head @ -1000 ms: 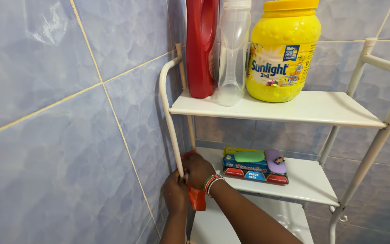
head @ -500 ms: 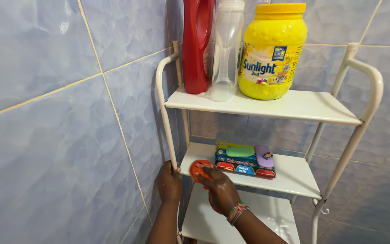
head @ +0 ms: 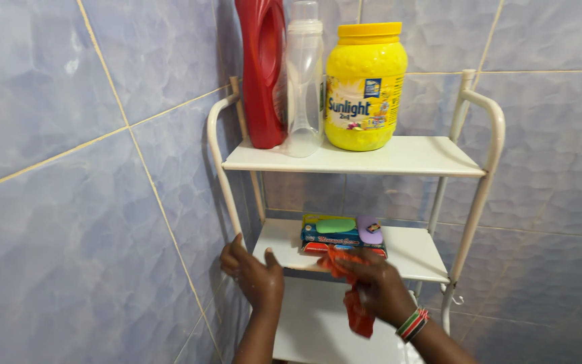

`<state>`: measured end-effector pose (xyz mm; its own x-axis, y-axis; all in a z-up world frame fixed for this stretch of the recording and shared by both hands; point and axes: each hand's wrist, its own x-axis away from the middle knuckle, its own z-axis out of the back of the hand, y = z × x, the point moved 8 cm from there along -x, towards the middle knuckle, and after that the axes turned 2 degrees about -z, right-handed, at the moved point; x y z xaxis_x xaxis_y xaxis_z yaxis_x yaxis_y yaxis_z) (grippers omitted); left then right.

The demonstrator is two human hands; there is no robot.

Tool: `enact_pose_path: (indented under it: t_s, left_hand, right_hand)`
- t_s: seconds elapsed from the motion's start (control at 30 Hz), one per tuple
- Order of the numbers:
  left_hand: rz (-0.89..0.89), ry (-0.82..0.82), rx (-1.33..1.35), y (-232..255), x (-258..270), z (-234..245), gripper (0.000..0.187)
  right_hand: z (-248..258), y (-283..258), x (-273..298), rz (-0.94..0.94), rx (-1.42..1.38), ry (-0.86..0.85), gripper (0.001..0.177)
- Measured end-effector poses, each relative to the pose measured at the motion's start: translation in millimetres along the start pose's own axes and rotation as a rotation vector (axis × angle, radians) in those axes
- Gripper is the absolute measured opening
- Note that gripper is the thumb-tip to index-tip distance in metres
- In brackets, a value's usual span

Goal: The person wipes down a bathroom shelf using a cloth and then cleans the inside of the toilet bowl using a toilet brush.

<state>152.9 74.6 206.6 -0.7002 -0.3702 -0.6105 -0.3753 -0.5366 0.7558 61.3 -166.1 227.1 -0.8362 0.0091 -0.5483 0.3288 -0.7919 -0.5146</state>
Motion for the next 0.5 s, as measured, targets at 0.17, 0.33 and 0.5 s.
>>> enact_pose_path:
  t_s: [0.17, 0.33, 0.5]
  left_hand:
    - [-0.373, -0.165, 0.128, 104.6, 1.3, -1.7, 0.050]
    - [-0.687, -0.275, 0.061, 189.0, -1.8, -18.7, 0.062]
    - [-0.726, -0.419, -0.023, 228.6, -13.5, -47.9, 0.065]
  right_hand:
    - [103.4, -70.7, -36.8, 0.301, 0.031, 0.292, 0.060]
    - [201.1, -108.3, -82.4, 0.416, 0.101, 0.556, 0.045]
    - [253.0, -96.5, -124.2, 0.355, 0.247, 0.838, 0.045]
